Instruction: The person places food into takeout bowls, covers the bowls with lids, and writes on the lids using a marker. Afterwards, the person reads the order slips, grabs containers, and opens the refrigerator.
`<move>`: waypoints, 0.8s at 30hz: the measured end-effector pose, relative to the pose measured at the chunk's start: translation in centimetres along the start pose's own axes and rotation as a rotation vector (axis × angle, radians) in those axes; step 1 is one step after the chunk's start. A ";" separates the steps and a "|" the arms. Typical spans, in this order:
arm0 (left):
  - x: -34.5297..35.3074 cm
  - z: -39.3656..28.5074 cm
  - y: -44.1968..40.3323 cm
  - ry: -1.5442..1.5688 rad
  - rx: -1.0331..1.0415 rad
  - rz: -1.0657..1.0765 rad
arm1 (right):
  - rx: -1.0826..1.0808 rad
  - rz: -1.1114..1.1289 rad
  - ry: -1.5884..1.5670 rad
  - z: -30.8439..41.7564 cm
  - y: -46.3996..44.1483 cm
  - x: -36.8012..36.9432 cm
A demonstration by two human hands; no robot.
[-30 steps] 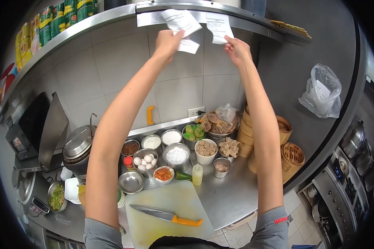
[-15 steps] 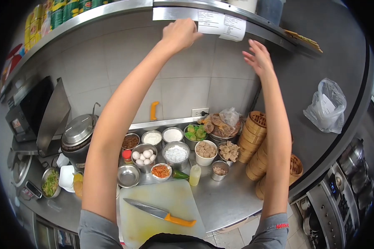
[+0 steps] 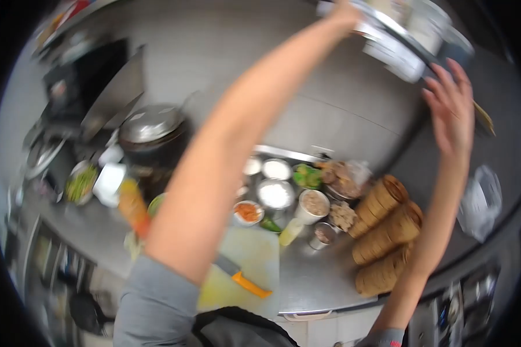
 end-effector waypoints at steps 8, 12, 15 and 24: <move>-1.5 -3.2 9.5 -0.286 0.085 -0.290 | -0.255 0.245 0.135 5.8 0.4 10.3; -0.8 3.6 -1.7 0.091 0.137 -0.315 | -0.346 0.267 0.095 9.8 1.6 14.6; -0.3 2.1 -1.2 0.099 0.153 -0.340 | -0.397 0.242 0.193 12.1 2.4 12.9; -1.3 0.7 7.5 -0.170 0.270 -0.406 | -0.464 0.669 0.010 13.7 8.1 18.4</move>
Point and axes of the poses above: each hand's wrist, its own y-axis away from the middle knuckle, its own x-axis out of the palm, z = x × y, the point moved 5 cm from there along -y, towards the middle knuckle, and after that the axes turned 9 degrees about z, right-handed, at the moved point
